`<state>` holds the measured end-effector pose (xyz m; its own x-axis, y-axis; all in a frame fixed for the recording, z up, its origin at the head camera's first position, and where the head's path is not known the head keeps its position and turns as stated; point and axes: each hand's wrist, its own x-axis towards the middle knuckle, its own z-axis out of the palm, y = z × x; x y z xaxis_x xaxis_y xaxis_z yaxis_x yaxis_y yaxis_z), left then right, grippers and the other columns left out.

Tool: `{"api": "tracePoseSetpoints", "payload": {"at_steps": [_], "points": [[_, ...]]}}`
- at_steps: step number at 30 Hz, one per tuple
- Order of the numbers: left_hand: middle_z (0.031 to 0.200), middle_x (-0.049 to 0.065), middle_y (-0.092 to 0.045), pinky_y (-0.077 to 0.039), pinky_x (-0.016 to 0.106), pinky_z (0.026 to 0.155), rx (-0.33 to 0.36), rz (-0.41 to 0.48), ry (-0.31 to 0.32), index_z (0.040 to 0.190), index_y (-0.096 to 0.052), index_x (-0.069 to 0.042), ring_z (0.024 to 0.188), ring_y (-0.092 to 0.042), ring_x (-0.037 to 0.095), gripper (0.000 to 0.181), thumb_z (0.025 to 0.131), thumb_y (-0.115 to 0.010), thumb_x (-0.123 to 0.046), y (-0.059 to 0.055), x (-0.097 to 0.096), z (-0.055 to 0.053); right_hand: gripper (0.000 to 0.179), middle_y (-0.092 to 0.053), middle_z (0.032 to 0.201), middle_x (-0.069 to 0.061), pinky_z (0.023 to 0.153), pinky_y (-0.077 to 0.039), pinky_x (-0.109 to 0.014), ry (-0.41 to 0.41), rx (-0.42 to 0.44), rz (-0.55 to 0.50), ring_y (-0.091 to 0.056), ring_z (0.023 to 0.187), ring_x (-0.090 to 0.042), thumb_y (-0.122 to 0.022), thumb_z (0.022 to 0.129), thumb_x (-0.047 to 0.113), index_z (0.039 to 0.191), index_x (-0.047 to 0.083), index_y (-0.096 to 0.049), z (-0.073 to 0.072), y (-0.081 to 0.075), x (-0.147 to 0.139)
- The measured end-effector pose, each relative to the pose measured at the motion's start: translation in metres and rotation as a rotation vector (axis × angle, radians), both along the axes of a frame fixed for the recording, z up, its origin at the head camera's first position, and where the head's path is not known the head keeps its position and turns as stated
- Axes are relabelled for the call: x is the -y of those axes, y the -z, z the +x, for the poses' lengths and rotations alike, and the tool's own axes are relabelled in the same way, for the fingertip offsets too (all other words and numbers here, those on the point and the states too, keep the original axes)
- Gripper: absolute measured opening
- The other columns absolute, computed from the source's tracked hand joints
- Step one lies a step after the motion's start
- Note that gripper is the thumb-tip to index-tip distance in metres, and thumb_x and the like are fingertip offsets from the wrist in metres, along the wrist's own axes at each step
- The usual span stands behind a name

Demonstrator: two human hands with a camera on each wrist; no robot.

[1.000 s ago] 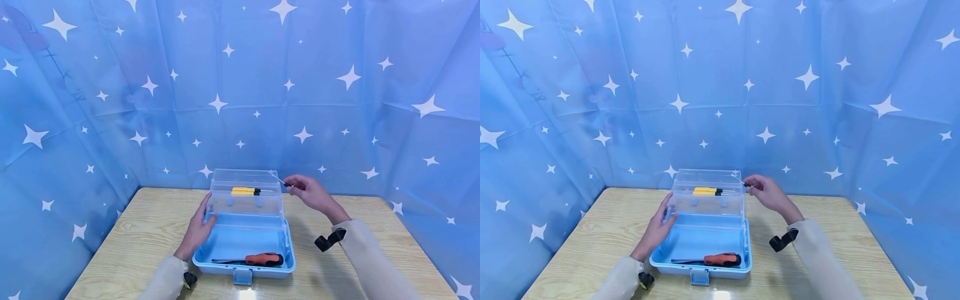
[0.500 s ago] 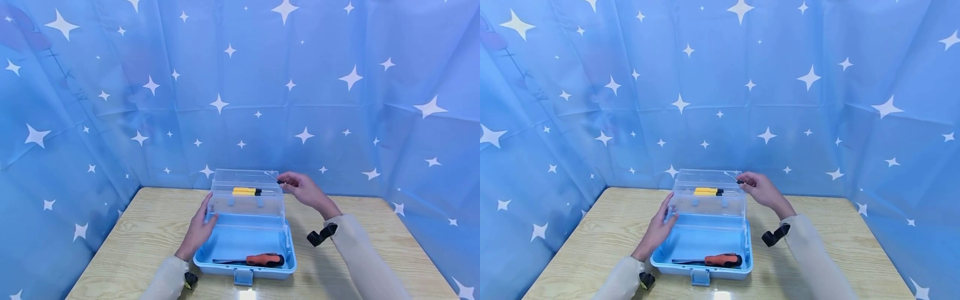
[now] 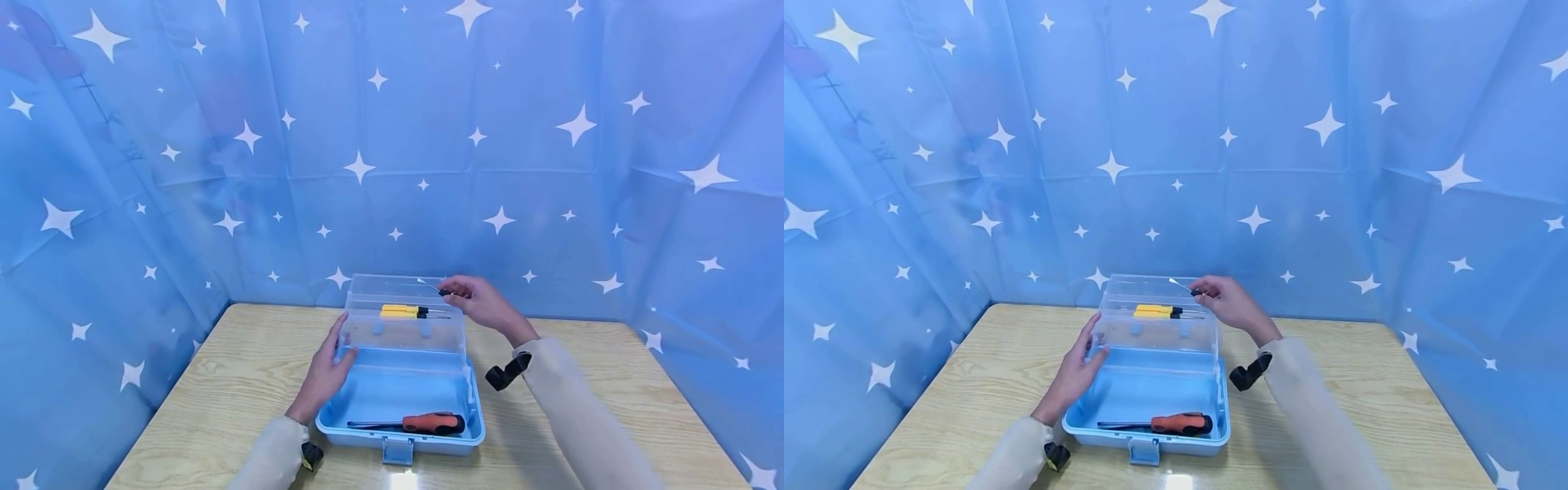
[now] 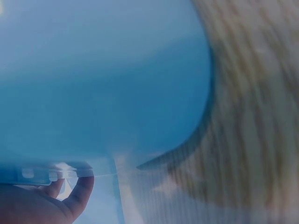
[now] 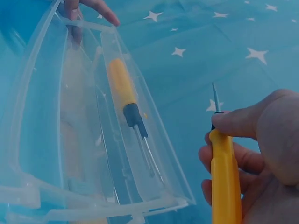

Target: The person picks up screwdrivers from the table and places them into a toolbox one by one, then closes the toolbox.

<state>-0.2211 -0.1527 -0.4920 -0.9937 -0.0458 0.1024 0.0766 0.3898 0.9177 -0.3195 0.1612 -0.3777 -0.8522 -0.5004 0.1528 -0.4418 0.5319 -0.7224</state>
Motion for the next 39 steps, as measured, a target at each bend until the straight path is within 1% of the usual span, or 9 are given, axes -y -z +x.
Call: {"api": "tracePoseSetpoints", "payload": {"at_steps": [3, 6, 9, 14, 19, 21, 26, 33, 39], "points": [[0.162, -0.005, -0.028, -0.031, 0.062, 0.113, 0.000, 0.000, 0.002, 0.151, -0.018, -0.055, 0.146, -0.033, 0.031, 0.064, 0.102, -0.054, -0.034, 0.001, 0.000, -0.001, 0.029, -0.066, 0.115, -0.016, 0.076, -0.052, -0.036, -0.011, -0.009, 0.013, -0.061, 0.094, -0.029, -0.059, 0.100, 0.015, 0.127, 0.008, -0.065, -0.003, 0.000, 0.004], [0.162, -0.005, -0.028, -0.031, 0.062, 0.113, -0.001, 0.003, 0.001, 0.151, -0.019, -0.055, 0.146, -0.034, 0.031, 0.064, 0.102, -0.054, -0.033, 0.001, 0.000, -0.001, 0.029, -0.066, 0.117, -0.014, 0.077, -0.053, -0.037, -0.023, -0.019, 0.027, -0.061, 0.095, -0.025, -0.058, 0.100, 0.014, 0.127, 0.007, -0.065, -0.005, 0.000, 0.008], [0.162, -0.005, -0.028, -0.031, 0.062, 0.113, -0.001, 0.003, 0.001, 0.151, -0.018, -0.055, 0.145, -0.035, 0.031, 0.064, 0.102, -0.054, -0.033, 0.001, 0.000, -0.001, 0.030, -0.066, 0.118, -0.012, 0.078, -0.054, -0.038, -0.030, -0.023, 0.037, -0.061, 0.095, -0.023, -0.058, 0.100, 0.013, 0.128, 0.006, -0.064, -0.009, 0.001, 0.011], [0.162, -0.006, -0.028, -0.031, 0.062, 0.113, -0.002, -0.008, -0.005, 0.151, -0.018, -0.055, 0.146, -0.034, 0.031, 0.064, 0.102, -0.054, -0.034, 0.000, 0.001, -0.002, 0.029, -0.066, 0.118, -0.010, 0.081, -0.055, -0.039, -0.021, -0.003, 0.041, -0.061, 0.099, -0.024, -0.058, 0.100, 0.014, 0.128, 0.009, -0.065, -0.014, 0.004, 0.019], [0.162, -0.006, -0.028, -0.029, 0.062, 0.114, -0.002, -0.010, -0.004, 0.151, -0.018, -0.054, 0.147, -0.032, 0.031, 0.064, 0.102, -0.054, -0.034, -0.001, 0.001, -0.003, 0.029, -0.066, 0.115, -0.011, 0.082, -0.055, -0.040, -0.020, 0.000, 0.038, -0.060, 0.100, -0.026, -0.059, 0.099, 0.012, 0.127, 0.005, -0.065, -0.016, 0.008, 0.027], [0.162, -0.005, -0.028, -0.029, 0.062, 0.114, -0.003, -0.008, -0.002, 0.152, -0.018, -0.054, 0.146, -0.033, 0.031, 0.064, 0.102, -0.054, -0.033, -0.001, 0.001, -0.003, 0.029, -0.066, 0.115, -0.011, 0.082, -0.055, -0.041, -0.024, 0.006, 0.034, -0.060, 0.101, -0.026, -0.059, 0.099, 0.011, 0.127, 0.004, -0.064, -0.017, 0.009, 0.029], [0.161, -0.006, -0.028, -0.030, 0.062, 0.114, -0.004, 0.000, 0.004, 0.152, -0.018, -0.054, 0.146, -0.034, 0.031, 0.064, 0.102, -0.054, -0.033, 0.001, 0.001, -0.002, 0.029, -0.065, 0.117, -0.010, 0.084, -0.054, -0.042, -0.032, 0.024, 0.031, -0.059, 0.102, -0.025, -0.057, 0.100, 0.012, 0.128, 0.006, -0.064, -0.020, 0.011, 0.033], [0.162, -0.006, -0.028, -0.030, 0.062, 0.114, 0.000, 0.004, -0.003, 0.151, -0.019, -0.054, 0.145, -0.035, 0.031, 0.064, 0.102, -0.054, -0.034, 0.001, 0.001, -0.001, 0.029, -0.066, 0.115, -0.009, 0.084, -0.054, -0.042, -0.030, 0.001, 0.041, -0.059, 0.100, -0.024, -0.058, 0.100, 0.012, 0.127, 0.007, -0.065, -0.023, 0.012, 0.040], [0.162, -0.005, -0.027, -0.031, 0.062, 0.113, 0.004, 0.003, -0.005, 0.151, -0.019, -0.056, 0.144, -0.036, 0.031, 0.064, 0.102, -0.054, -0.034, 0.001, 0.000, -0.002, 0.029, -0.066, 0.114, -0.008, 0.083, -0.053, -0.040, -0.027, 0.011, 0.045, -0.058, 0.100, -0.024, -0.058, 0.100, 0.011, 0.128, 0.007, -0.064, -0.027, 0.016, 0.044]]}}
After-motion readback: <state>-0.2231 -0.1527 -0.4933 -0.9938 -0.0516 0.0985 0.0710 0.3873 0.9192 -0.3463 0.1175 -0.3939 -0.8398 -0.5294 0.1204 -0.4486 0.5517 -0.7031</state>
